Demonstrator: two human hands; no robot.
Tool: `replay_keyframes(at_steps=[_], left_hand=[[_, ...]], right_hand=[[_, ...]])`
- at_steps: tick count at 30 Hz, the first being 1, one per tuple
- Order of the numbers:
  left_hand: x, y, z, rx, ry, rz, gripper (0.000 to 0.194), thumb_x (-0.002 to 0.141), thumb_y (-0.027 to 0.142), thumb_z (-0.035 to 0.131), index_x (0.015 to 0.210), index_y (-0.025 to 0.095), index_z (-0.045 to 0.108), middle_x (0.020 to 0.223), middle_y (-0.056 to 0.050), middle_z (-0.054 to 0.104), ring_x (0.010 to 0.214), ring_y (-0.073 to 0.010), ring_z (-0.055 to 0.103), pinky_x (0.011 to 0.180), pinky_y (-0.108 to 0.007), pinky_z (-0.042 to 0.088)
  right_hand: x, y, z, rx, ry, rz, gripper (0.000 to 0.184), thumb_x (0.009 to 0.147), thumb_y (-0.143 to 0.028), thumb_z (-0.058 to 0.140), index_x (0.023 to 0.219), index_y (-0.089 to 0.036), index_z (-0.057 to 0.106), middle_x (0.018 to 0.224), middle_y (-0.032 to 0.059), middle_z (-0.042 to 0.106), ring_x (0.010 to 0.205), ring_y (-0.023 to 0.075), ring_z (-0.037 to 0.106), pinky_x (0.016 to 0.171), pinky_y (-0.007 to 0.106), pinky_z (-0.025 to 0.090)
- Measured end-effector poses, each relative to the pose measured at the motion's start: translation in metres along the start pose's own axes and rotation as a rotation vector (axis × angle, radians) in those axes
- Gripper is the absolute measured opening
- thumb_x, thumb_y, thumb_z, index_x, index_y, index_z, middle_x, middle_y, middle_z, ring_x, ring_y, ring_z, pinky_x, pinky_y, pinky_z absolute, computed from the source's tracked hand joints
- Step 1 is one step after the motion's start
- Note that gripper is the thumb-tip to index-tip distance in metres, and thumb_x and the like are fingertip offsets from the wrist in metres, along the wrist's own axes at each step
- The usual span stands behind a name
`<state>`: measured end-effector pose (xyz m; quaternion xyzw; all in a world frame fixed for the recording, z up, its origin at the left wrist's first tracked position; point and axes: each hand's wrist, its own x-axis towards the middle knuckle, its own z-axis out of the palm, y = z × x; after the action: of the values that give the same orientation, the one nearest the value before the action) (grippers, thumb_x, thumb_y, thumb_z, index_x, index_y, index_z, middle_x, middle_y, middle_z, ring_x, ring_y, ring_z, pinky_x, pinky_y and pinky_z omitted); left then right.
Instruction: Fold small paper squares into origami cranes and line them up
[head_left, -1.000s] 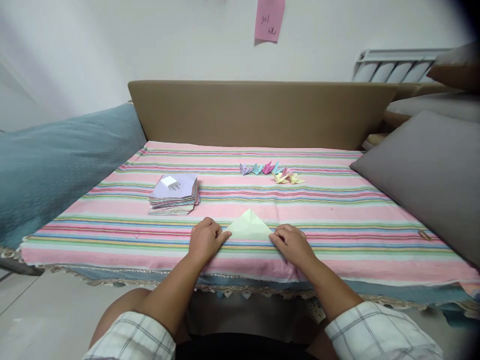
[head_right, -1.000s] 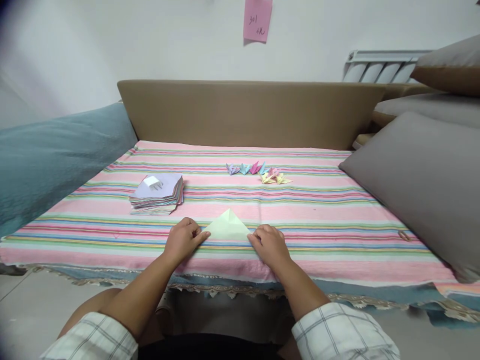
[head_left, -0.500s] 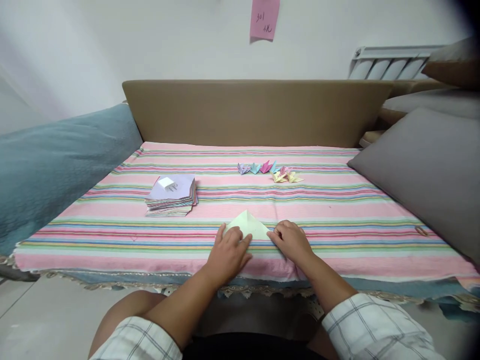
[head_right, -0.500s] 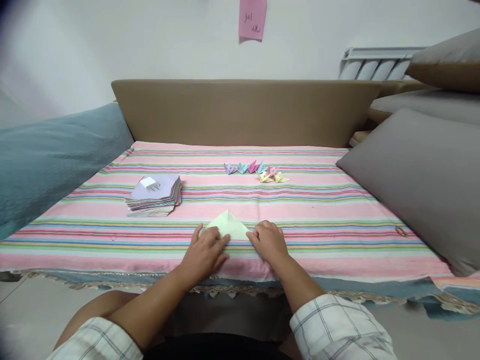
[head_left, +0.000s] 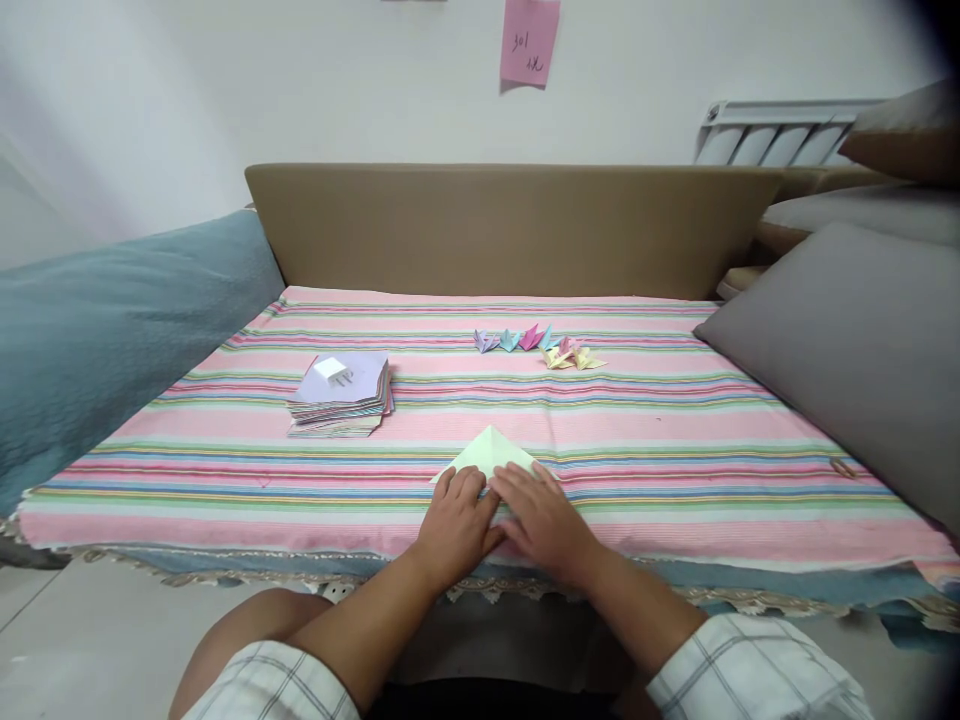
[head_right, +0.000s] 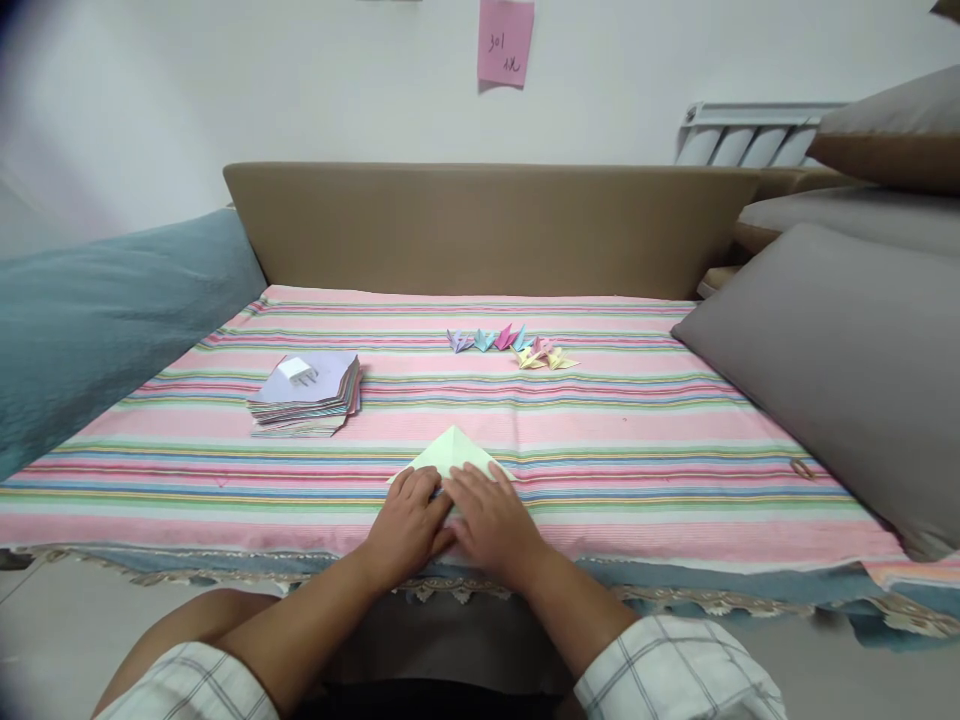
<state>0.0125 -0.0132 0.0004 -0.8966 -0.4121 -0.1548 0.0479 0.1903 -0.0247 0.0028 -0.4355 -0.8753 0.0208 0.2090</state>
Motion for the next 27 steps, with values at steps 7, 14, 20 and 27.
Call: replay_keyframes(at_steps=[7,14,20,27], left_hand=[[0.000,-0.005,0.000,-0.042,0.038,-0.007,0.044,0.075,0.044,0.061,0.113,0.022,0.055,0.108,-0.010,0.049,0.107,-0.0290,0.043,0.093,-0.049,0.034],[-0.004,-0.012,-0.008,-0.035,-0.002,-0.042,0.057,0.076,0.052,0.057,0.125,0.026,0.048,0.105,-0.010,0.049,0.100,-0.0277,0.044,0.089,-0.047,0.035],[-0.012,-0.022,-0.015,0.006,-0.021,-0.099,0.053,0.077,0.053,0.055,0.122,0.025,0.052,0.102,-0.010,0.050,0.097,-0.0269,0.045,0.084,-0.043,0.036],[-0.016,-0.039,-0.030,0.089,-0.091,-0.164,0.036,0.081,0.047,0.051,0.105,0.023,0.063,0.090,-0.009,0.055,0.085,-0.0238,0.050,0.075,-0.038,0.039]], right_hand=[[-0.014,-0.012,0.017,-0.024,-0.076,0.016,0.066,0.083,-0.037,0.049,0.141,-0.016,0.025,0.144,0.0127,0.029,0.132,0.0307,0.026,0.105,0.056,0.023],[-0.025,-0.007,0.003,-0.039,-0.132,0.150,0.063,0.084,-0.035,0.048,0.141,-0.016,0.026,0.143,0.0139,0.031,0.132,0.0299,0.027,0.106,0.057,0.016],[-0.028,0.003,-0.007,-0.012,-0.135,0.236,0.060,0.086,-0.031,0.046,0.141,-0.016,0.026,0.139,0.0136,0.039,0.129,0.0277,0.033,0.106,0.053,0.019],[-0.036,0.022,-0.014,-0.003,-0.105,0.360,0.060,0.087,-0.034,0.043,0.141,-0.015,0.023,0.126,0.0130,0.055,0.114,0.0238,0.052,0.105,0.049,0.023]])
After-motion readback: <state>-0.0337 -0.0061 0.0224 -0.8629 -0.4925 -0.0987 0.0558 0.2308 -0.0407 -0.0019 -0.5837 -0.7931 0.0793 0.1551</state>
